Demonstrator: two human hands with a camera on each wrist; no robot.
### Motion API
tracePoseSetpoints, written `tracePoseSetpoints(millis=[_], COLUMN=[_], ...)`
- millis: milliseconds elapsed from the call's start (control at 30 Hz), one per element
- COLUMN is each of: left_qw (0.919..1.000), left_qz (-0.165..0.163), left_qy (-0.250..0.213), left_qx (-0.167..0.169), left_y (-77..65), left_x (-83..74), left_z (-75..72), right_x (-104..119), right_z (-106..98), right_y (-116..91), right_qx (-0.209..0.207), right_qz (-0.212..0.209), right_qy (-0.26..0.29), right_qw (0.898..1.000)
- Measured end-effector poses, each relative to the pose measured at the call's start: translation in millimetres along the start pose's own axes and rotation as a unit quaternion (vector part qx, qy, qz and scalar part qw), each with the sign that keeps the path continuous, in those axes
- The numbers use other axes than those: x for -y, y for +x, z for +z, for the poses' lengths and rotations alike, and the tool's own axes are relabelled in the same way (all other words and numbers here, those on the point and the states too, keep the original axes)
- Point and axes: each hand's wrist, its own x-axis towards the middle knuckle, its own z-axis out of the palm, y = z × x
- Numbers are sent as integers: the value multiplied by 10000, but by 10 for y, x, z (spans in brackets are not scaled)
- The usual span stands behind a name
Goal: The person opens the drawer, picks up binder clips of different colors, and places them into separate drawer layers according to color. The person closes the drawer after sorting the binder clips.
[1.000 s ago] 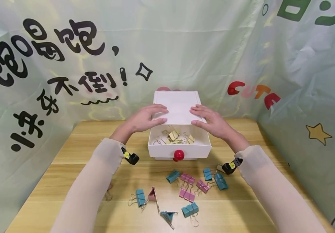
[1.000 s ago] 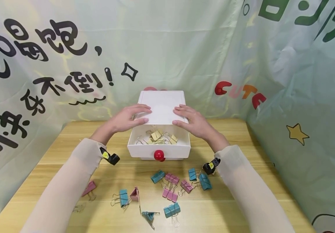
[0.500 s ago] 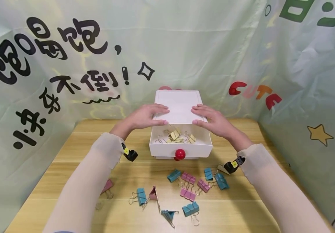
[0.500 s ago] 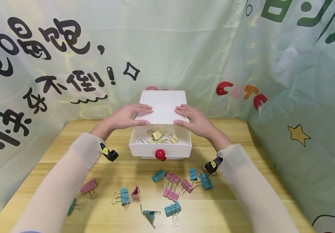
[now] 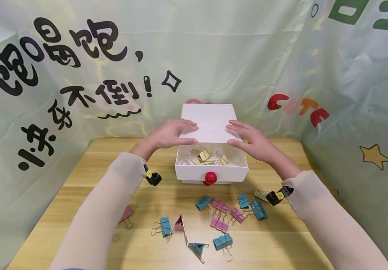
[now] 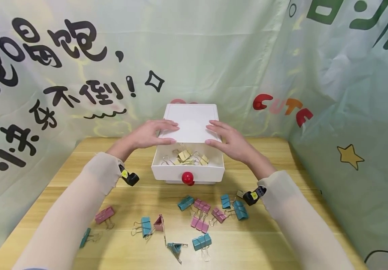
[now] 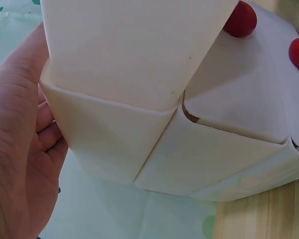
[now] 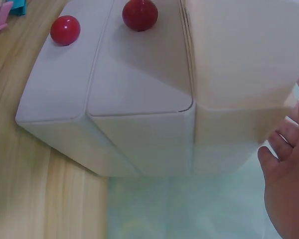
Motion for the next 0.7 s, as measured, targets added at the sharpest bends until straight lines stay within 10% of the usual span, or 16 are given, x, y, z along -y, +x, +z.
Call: tracePoseSetpoints(millis=[700], left_qw=[9999], left_qz=[-148], left_qy=[-66], left_qx=[25], left_y=[4], left_x=[-41], left_z=[-2], right_x=[-103], right_z=[-96], right_y=[-710], right_qx=[-249], right_qz=[-50], right_qy=[150], right_qw=[9996])
